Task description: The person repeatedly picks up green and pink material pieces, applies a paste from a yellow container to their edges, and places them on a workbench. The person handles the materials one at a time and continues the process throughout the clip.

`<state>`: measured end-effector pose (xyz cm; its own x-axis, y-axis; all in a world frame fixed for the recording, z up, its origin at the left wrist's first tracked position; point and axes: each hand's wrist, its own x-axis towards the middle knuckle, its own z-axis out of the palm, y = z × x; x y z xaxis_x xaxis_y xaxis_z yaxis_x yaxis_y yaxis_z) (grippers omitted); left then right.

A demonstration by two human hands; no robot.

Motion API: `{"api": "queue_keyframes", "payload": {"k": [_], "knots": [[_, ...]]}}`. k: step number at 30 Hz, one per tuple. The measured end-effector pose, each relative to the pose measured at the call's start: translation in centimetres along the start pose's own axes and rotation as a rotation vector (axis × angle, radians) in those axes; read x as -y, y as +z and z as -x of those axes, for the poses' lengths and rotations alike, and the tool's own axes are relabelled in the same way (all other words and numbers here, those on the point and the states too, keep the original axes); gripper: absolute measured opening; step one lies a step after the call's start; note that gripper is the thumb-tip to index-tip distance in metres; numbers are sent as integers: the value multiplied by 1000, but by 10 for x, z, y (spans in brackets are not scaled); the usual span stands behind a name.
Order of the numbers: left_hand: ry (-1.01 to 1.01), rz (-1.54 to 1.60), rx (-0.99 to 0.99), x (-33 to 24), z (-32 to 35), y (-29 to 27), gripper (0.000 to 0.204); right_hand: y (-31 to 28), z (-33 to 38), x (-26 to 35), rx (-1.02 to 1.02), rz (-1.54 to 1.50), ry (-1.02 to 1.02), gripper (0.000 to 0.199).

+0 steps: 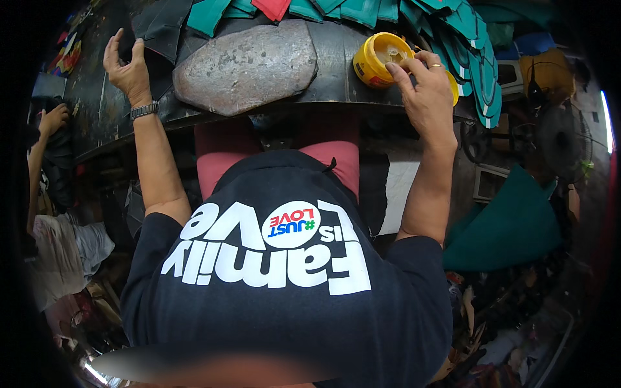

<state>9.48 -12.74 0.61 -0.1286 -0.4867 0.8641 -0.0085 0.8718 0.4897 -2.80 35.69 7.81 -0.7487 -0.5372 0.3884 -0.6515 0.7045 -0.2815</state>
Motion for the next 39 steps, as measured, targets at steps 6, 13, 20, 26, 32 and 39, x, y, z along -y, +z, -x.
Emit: {"api": "queue_keyframes", "payload": {"k": [6,13,20,26,32,39], "knots": [[-269,595,-156,-18,-33,-23,46,-8,9,7,-395,-288,-61,74],[-559,673,579,-36,-14,-45,42,64,13,-11,-325,-275,141,107],[-417,585,1336,-110,60,2,68,82,-14,8,-459,-197,-42,75],[-232,384,1509,-109,57,10,55,122,-13,47,62,-916,19,66],[-291,306,1587,-106,50,8,56,160,-26,56,166,-452,-29,63],[-261,243,1665,-99,37,17,62,173,-24,67,85,32,-38,77]]}}
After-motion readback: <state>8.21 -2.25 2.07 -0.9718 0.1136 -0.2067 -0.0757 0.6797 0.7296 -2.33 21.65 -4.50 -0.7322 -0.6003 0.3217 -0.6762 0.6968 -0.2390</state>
